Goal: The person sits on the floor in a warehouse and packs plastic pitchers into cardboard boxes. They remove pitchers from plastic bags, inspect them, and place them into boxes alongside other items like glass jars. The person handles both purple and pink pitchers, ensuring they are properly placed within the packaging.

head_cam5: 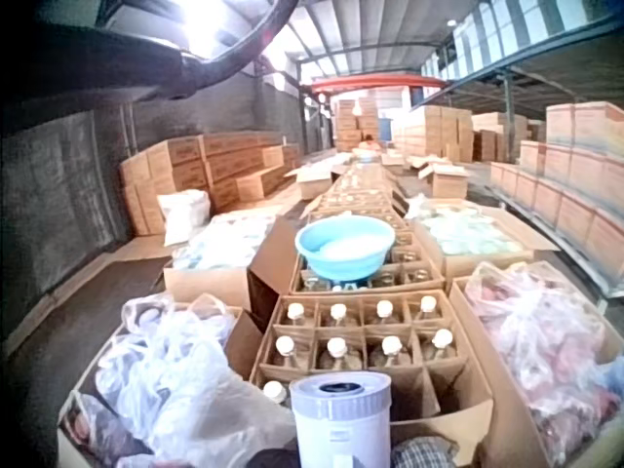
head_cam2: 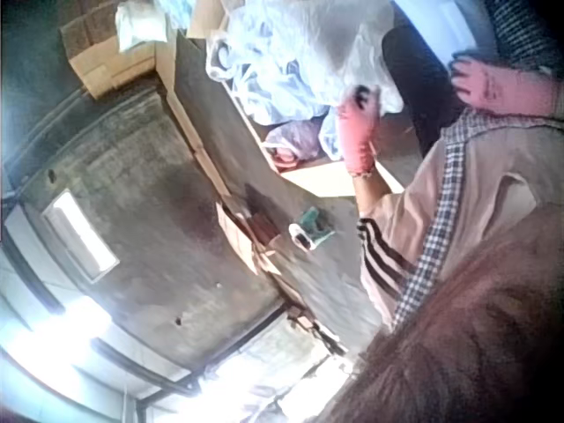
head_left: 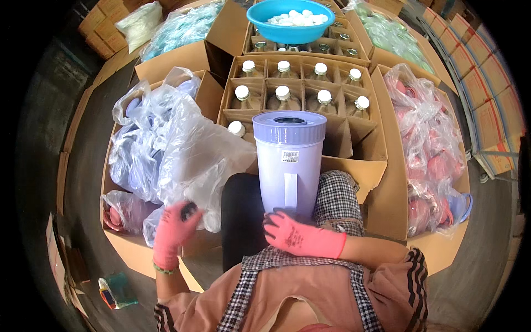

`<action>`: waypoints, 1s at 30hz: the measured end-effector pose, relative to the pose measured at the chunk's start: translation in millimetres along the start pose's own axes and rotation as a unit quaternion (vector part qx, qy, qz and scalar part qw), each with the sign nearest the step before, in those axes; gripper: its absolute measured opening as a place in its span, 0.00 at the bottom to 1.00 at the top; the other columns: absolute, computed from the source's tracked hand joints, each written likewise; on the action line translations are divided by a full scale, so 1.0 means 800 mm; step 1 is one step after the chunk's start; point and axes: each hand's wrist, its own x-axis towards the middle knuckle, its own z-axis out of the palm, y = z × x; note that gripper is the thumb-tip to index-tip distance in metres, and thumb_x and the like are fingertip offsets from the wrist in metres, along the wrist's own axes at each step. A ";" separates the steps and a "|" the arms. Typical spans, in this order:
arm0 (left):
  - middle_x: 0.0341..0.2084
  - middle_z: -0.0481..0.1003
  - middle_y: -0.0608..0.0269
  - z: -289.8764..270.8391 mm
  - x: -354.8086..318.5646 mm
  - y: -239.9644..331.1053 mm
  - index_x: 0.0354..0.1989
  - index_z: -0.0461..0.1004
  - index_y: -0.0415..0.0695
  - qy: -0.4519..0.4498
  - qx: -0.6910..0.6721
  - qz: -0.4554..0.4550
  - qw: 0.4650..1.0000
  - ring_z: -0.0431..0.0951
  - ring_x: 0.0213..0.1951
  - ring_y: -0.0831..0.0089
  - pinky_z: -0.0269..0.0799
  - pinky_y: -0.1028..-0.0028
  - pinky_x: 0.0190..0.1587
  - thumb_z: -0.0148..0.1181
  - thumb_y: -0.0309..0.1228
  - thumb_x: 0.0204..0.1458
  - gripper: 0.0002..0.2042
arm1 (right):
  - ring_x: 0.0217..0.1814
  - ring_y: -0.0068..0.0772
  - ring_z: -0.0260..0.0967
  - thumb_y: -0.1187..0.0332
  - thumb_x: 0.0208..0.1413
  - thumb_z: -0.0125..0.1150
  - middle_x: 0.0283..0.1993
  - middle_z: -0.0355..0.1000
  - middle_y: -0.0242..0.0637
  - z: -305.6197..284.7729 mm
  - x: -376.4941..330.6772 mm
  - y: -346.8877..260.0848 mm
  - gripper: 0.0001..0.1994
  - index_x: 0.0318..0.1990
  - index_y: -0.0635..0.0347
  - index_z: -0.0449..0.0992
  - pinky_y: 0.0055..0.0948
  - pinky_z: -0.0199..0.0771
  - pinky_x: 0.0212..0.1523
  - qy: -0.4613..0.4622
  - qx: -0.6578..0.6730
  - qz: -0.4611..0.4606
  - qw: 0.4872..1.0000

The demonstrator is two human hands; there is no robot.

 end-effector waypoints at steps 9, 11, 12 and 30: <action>0.35 0.70 0.45 0.115 0.061 -0.100 0.41 0.65 0.36 -0.128 -0.023 0.058 0.990 0.69 0.41 0.52 0.63 0.65 0.44 0.46 0.42 0.49 0.20 | 0.48 0.46 0.57 0.61 0.37 0.59 0.42 0.62 0.42 -0.087 -0.055 0.062 0.17 0.34 0.61 0.67 0.39 0.57 0.48 0.175 0.080 0.312 0.930; 0.33 0.71 0.47 0.075 0.015 -0.045 0.39 0.67 0.37 -0.008 0.043 0.107 0.993 0.71 0.39 0.57 0.65 0.68 0.41 0.52 0.35 0.47 0.15 | 0.50 0.42 0.58 0.64 0.39 0.60 0.44 0.62 0.42 -0.082 -0.072 0.072 0.20 0.40 0.64 0.65 0.37 0.57 0.50 0.269 0.148 0.365 0.879; 0.33 0.71 0.48 0.060 0.012 -0.016 0.38 0.67 0.38 0.066 0.043 0.157 0.984 0.72 0.38 0.61 0.66 0.70 0.40 0.54 0.31 0.45 0.13 | 0.50 0.40 0.58 0.65 0.41 0.60 0.44 0.62 0.42 -0.081 -0.078 0.077 0.21 0.43 0.65 0.63 0.36 0.57 0.51 0.323 0.177 0.395 0.842; 0.50 0.57 0.44 0.098 0.175 0.163 0.49 0.56 0.39 0.102 -0.087 0.307 0.942 0.56 0.52 0.49 0.51 0.61 0.54 0.41 0.28 0.50 0.17 | 0.44 0.28 0.63 0.44 0.52 0.39 0.45 0.65 0.40 0.061 -0.041 0.227 0.30 0.49 0.63 0.62 0.25 0.63 0.45 0.460 0.590 0.443 0.494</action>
